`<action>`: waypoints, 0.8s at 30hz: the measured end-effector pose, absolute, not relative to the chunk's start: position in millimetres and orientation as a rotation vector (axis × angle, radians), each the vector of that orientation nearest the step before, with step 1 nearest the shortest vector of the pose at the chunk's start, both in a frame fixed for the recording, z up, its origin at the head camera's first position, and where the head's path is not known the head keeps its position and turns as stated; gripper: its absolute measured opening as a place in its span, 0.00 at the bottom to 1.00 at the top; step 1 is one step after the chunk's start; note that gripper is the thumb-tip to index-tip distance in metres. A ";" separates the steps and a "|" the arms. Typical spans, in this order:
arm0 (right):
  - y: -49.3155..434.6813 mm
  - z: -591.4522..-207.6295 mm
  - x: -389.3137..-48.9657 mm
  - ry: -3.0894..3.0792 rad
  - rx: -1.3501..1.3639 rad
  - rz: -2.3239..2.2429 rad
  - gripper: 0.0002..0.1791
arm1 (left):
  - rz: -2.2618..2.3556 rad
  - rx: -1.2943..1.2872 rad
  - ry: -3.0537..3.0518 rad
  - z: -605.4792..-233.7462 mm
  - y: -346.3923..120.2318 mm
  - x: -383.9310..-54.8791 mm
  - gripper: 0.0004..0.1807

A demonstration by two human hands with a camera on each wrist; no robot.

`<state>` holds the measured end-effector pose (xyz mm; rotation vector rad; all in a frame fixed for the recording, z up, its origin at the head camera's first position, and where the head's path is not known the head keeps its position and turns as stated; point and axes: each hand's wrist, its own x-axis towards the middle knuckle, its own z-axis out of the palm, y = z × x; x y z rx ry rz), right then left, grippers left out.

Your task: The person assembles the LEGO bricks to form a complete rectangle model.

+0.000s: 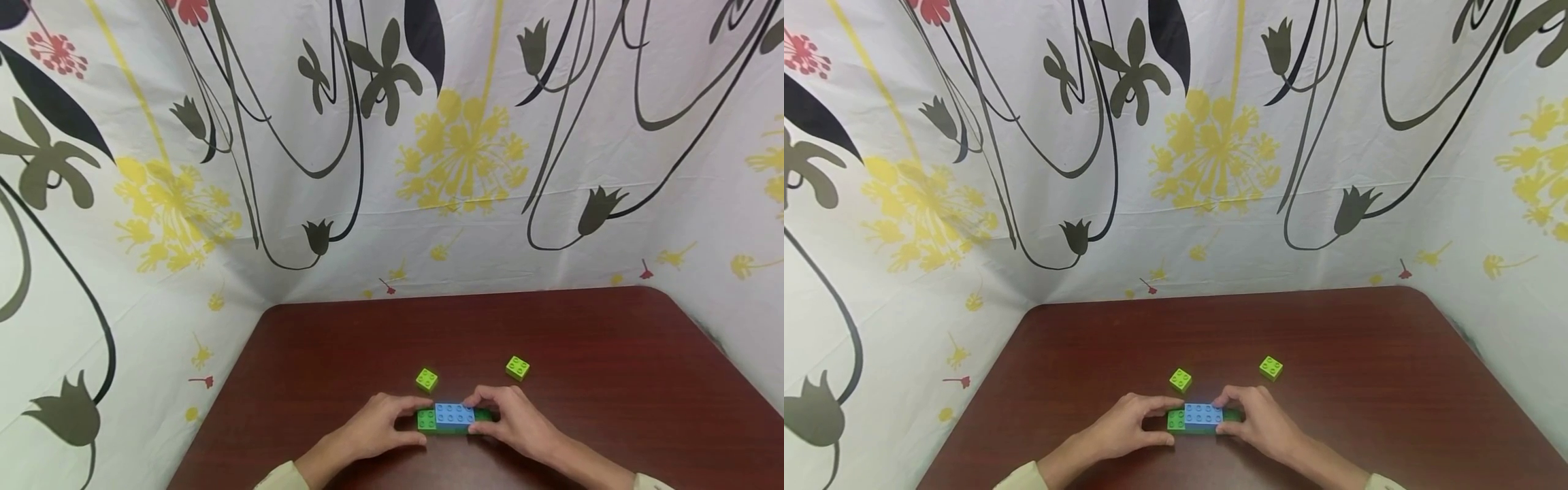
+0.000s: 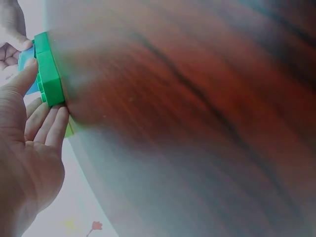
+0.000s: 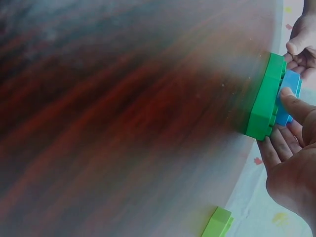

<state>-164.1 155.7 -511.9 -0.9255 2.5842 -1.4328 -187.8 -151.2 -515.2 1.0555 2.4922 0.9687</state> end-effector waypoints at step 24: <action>156.0 -509.7 -164.4 2.561 -0.921 -1.424 0.12 | 1.150 1.114 2.627 -510.1 -122.9 -176.6 0.20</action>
